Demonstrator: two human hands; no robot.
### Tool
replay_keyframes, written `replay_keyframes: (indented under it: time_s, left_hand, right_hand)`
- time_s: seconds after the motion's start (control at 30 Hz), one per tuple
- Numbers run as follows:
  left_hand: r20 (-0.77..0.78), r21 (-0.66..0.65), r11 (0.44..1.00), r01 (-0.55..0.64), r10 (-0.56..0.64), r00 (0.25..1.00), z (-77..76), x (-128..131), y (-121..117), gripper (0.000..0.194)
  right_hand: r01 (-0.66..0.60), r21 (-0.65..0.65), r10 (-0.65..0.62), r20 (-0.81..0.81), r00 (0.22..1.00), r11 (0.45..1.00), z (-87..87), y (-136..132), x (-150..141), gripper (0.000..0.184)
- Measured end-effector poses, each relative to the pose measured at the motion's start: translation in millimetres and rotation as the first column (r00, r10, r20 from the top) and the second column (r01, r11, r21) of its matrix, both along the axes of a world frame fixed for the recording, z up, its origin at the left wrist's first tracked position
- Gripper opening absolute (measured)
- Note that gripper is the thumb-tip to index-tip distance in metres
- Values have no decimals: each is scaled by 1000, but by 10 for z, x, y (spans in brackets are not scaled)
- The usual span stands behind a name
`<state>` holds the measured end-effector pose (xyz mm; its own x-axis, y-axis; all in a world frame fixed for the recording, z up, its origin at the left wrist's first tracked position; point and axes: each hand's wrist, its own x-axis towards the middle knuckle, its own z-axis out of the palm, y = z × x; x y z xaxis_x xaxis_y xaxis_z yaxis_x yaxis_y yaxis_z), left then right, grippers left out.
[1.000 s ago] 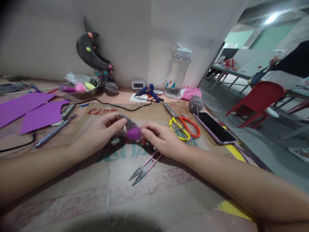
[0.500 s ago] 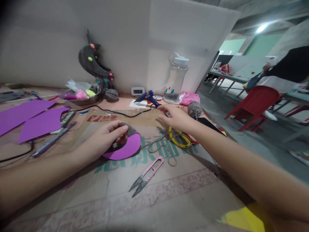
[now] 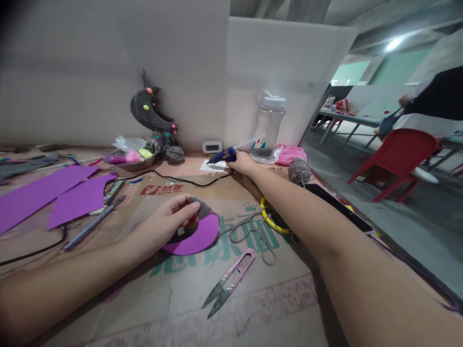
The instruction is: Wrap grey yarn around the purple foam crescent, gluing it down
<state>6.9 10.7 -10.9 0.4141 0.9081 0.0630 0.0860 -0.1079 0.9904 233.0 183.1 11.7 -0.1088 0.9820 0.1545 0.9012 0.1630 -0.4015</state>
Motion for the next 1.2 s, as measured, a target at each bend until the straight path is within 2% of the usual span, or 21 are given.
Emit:
replay_keyframes:
  time_s: [0.1,0.23,0.37,0.47,0.57,0.67,0.8,0.93,1.0,1.2]
  left_hand:
    - [-2,6,1000,-5,5,1000,25,4,-19,24]
    - [4,-8,1000,5,-5,1000,66,13,-46,24]
    - [27,13,1000,6,-6,1000,52,20,-32,23]
    - [37,23,1000,-8,7,999,41,27,-24,20]
    - [55,9,1000,-28,28,998,56,32,-37,20]
    - [49,14,999,-52,52,997,77,28,-53,20]
    - [33,32,996,-80,79,996,74,12,-60,18]
    - [-4,55,994,-92,92,996,69,3,-69,18]
    - [-35,77,993,-93,96,995,75,0,-79,17]
    - [-65,154,982,-105,116,991,84,-22,-105,18]
  right_hand:
    - [29,-14,-30,-25,999,999,-23,-29,-18,33]
    - [18,-23,-20,-91,996,1000,81,-200,5,28]
    - [-31,21,35,-208,977,999,252,-579,31,23]
    - [-53,66,71,-306,949,996,305,-960,89,25]
    - [-91,100,123,-396,910,991,223,-1323,191,27]
    - [-166,160,227,-526,820,973,62,-1622,286,26]
    - [-163,105,194,-483,854,981,-51,-1921,326,28]
    - [-130,223,189,-268,945,966,-29,-2085,318,28]
    - [-164,266,225,-220,949,950,-18,-2121,314,26]
    - [-221,209,264,-207,942,953,-27,-2176,299,24]
